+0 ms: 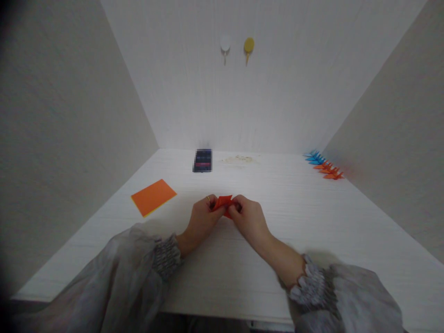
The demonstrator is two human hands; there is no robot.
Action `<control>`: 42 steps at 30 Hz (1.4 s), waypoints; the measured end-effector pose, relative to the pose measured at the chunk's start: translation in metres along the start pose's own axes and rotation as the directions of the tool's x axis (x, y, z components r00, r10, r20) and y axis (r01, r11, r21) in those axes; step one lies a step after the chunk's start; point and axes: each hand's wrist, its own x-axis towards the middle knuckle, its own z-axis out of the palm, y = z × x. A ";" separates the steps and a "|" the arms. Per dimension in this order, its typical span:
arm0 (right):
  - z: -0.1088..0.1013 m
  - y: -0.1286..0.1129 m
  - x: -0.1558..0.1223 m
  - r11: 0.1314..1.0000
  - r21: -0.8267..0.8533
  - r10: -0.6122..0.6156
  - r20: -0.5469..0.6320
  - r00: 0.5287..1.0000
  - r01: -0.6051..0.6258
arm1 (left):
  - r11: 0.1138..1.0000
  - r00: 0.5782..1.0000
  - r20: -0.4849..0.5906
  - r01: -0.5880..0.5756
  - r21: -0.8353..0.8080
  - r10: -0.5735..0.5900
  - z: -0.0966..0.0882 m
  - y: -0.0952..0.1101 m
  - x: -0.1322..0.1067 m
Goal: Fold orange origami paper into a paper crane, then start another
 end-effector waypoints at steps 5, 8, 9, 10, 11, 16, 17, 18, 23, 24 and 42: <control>-0.002 -0.004 0.000 0.992 -0.116 -0.049 -0.004 0.999 0.048 | 1.000 1.000 -0.003 0.006 0.025 -0.005 0.000 0.001 0.001; 0.001 0.003 0.001 0.997 -0.034 -0.068 0.002 0.998 0.068 | 1.000 1.000 -0.009 0.022 0.014 -0.022 -0.001 0.001 0.002; 0.002 0.005 0.002 0.997 -0.012 -0.074 0.000 0.997 0.074 | 0.999 0.999 -0.013 0.030 0.011 -0.030 -0.001 0.001 0.002; 0.003 0.007 0.002 0.997 0.003 -0.078 -0.002 0.997 0.078 | 0.999 0.999 -0.014 0.037 0.006 -0.037 -0.001 0.002 0.002; 0.003 0.007 0.002 0.997 0.010 -0.079 -0.004 0.997 0.079 | 0.999 0.999 -0.012 0.042 -0.003 -0.042 -0.001 0.002 0.002; 0.000 0.000 0.000 0.996 -0.069 -0.060 -0.013 0.998 0.058 | 0.996 0.998 -0.009 0.067 -0.060 -0.067 0.001 -0.002 0.002; -0.001 -0.002 -0.001 0.993 -0.100 -0.066 -0.020 0.998 0.063 | 0.995 0.998 -0.015 0.068 -0.068 -0.069 0.002 -0.004 0.002; -0.002 -0.003 -0.002 0.989 -0.128 -0.080 -0.027 0.996 0.076 | 0.995 0.998 -0.019 0.066 -0.077 -0.068 0.002 -0.006 0.002; -0.003 -0.003 -0.004 0.942 -0.275 -0.210 -0.040 0.977 0.192 | 0.994 0.999 -0.020 0.045 -0.100 -0.047 0.004 -0.009 0.002; -0.002 -0.002 -0.004 0.923 -0.325 -0.233 -0.042 0.972 0.208 | 0.994 0.999 -0.019 0.047 -0.102 -0.049 0.004 -0.009 0.002; 0.003 0.005 -0.006 0.697 -0.427 -0.628 0.022 0.778 0.576 | 0.944 0.993 -0.111 0.003 -0.331 -0.042 0.004 -0.012 0.007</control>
